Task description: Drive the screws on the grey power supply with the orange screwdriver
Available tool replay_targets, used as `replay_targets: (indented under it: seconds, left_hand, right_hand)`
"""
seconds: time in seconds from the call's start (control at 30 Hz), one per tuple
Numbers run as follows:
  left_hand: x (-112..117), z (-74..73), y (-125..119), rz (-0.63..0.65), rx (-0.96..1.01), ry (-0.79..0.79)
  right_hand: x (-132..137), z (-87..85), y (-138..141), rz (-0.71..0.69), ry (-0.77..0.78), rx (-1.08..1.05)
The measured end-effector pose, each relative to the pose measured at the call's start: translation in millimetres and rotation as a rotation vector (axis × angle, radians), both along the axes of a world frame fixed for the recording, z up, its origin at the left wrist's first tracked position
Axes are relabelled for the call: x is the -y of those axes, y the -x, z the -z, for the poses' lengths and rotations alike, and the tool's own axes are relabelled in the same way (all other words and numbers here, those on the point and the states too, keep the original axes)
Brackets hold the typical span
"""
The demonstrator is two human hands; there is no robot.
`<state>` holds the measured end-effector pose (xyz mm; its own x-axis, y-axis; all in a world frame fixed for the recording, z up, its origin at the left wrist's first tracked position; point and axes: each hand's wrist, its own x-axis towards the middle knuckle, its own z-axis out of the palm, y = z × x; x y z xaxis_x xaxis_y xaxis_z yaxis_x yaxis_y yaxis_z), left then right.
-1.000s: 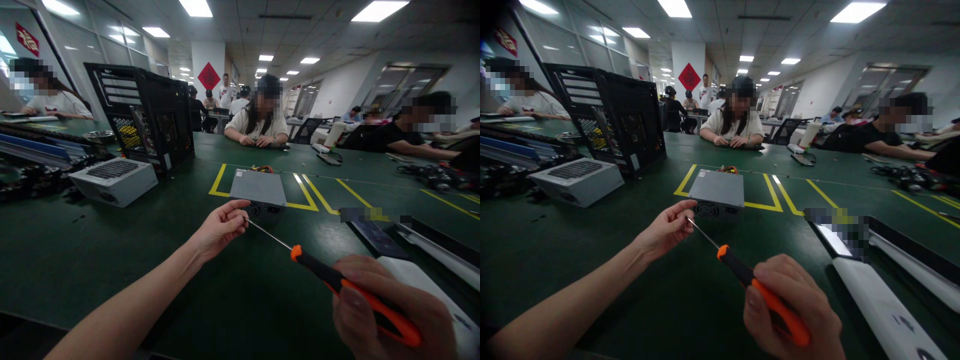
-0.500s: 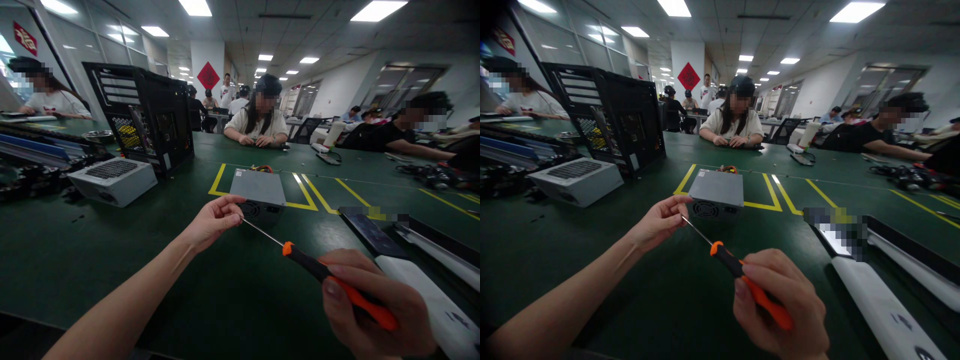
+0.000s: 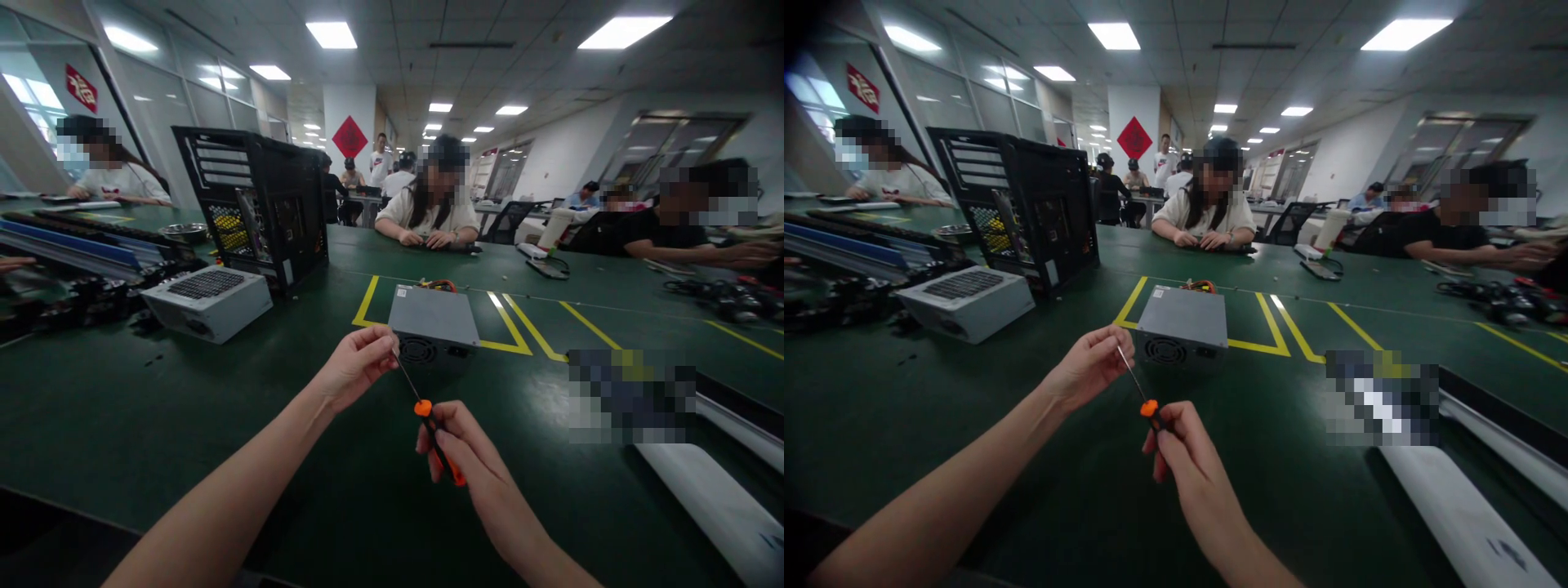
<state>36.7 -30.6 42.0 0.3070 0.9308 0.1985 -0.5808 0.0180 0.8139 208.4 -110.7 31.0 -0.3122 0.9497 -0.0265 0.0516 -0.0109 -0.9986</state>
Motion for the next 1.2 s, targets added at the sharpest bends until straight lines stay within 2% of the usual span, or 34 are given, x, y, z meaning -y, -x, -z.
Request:
replay_targets:
  seconds: [0.1, 0.33, 0.5, 0.77, 1.07, 1.2]
  left_hand:
    - [-1.1, 4.9, -3.3, -0.005, -0.055, 0.038]
    - [-3.9, 17.7, -11.7, -0.038, -0.159, 0.129]
    - [-3.2, 22.0, -15.1, -0.021, -0.154, 0.136]
    - [-1.5, 19.9, -15.7, 0.011, -0.082, 0.154]
    - [-2.7, 26.6, -16.4, -0.008, -0.219, 0.076]
    - [-4.2, 31.3, -18.9, 0.011, -0.216, 0.127]
  right_hand:
    - [3.7, 3.9, 8.2, 0.025, 0.183, -0.137]
    - [6.1, 10.1, 13.5, 0.015, 0.473, -0.314]
    - [5.4, 11.8, 12.3, 0.014, 0.523, -0.418]
    - [6.5, 10.3, 11.1, 0.01, 0.561, -0.499]
    - [8.3, 12.5, 13.2, -0.035, 0.631, -0.522]
    - [7.0, 12.8, 13.5, -0.016, 0.64, -0.537]
